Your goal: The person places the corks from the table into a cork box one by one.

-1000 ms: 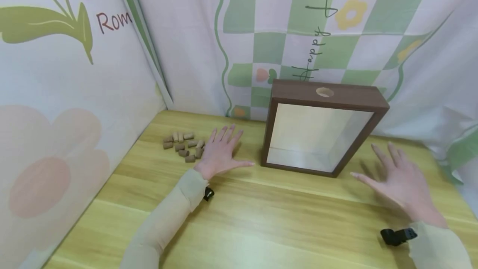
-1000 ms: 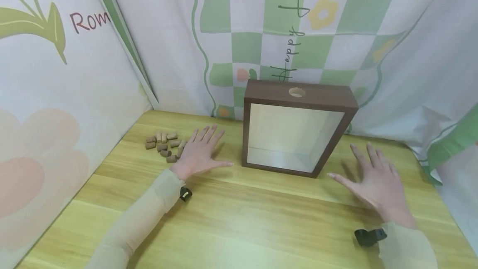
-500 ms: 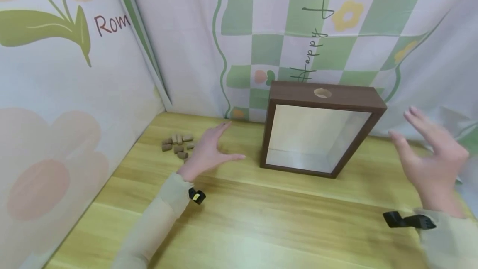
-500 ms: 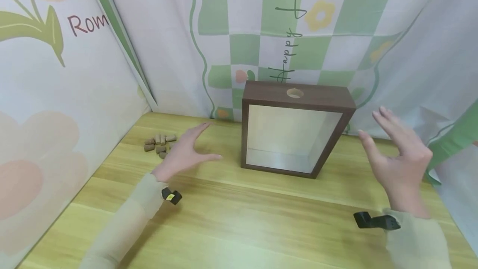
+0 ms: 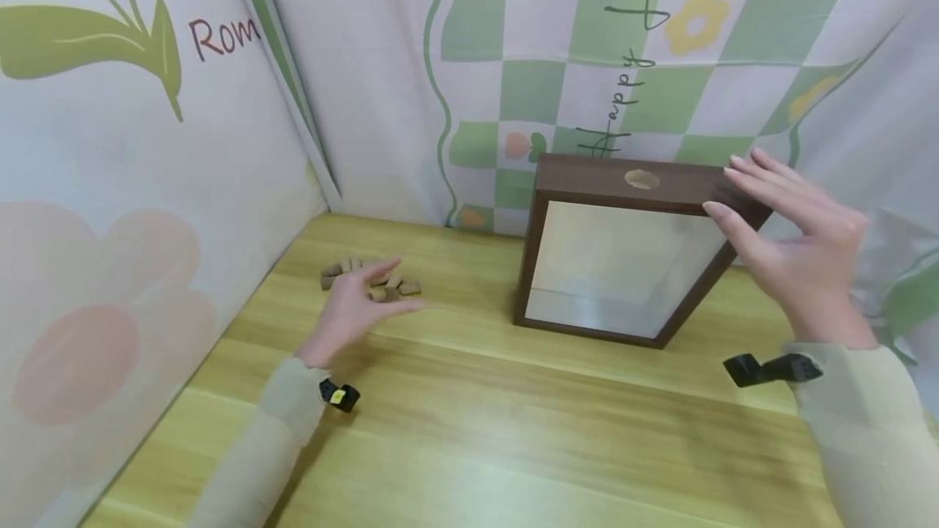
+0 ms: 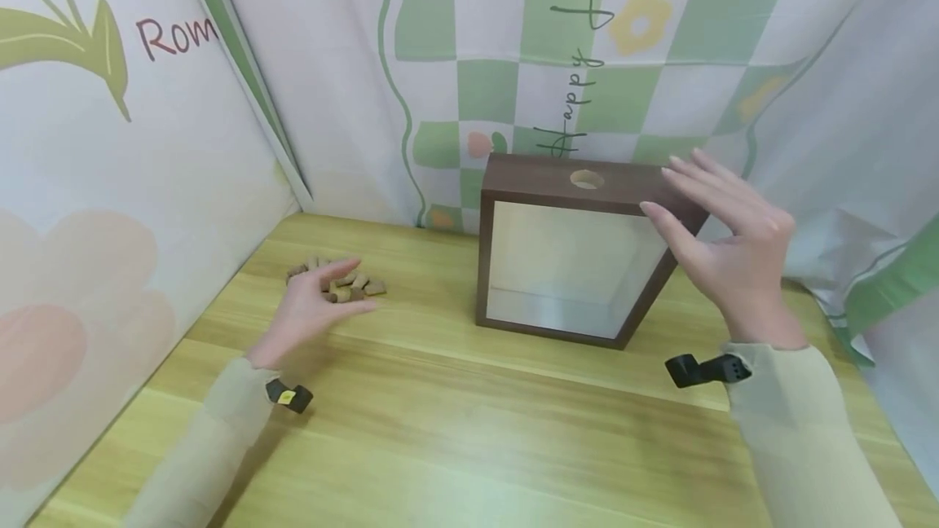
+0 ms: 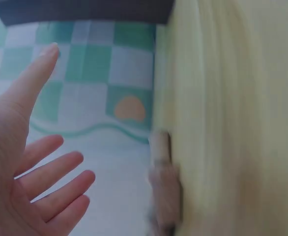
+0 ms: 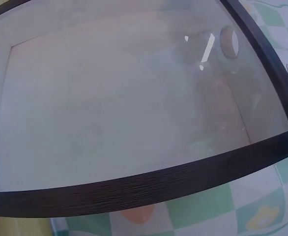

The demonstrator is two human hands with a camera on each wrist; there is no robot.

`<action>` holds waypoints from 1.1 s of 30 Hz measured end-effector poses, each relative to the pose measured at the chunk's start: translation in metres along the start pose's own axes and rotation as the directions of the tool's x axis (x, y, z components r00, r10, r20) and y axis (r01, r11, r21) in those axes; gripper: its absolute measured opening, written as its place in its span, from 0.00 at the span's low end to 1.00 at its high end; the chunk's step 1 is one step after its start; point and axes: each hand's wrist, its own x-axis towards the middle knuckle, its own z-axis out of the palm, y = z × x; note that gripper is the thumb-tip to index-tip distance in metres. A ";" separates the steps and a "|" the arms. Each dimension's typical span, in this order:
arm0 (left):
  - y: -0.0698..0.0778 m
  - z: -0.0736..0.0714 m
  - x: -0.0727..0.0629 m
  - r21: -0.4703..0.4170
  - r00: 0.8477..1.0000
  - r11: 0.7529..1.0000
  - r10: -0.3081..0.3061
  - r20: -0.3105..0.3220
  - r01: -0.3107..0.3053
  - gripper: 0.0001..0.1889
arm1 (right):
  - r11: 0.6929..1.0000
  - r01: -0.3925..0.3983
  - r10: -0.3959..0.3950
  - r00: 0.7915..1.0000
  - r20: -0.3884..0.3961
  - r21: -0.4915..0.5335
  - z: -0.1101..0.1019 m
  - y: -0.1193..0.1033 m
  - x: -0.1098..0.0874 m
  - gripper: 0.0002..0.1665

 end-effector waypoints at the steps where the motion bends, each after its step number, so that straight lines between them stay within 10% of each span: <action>1: -0.004 -0.003 -0.002 -0.003 1.000 1.000 -0.011 -0.001 0.011 0.42 | 1.000 -0.008 0.008 1.000 0.013 0.001 0.000 0.000 0.000 0.23; 24: -0.044 -0.011 -0.015 0.096 0.990 0.990 -0.111 0.084 0.102 0.25 | 1.000 -0.005 0.004 0.999 -0.032 -0.028 0.010 0.017 -0.018 0.17; 33: -0.054 -0.007 -0.005 0.172 0.997 0.985 -0.047 0.063 0.035 0.17 | 0.999 -0.006 0.004 1.000 -0.031 -0.053 0.011 0.022 -0.018 0.17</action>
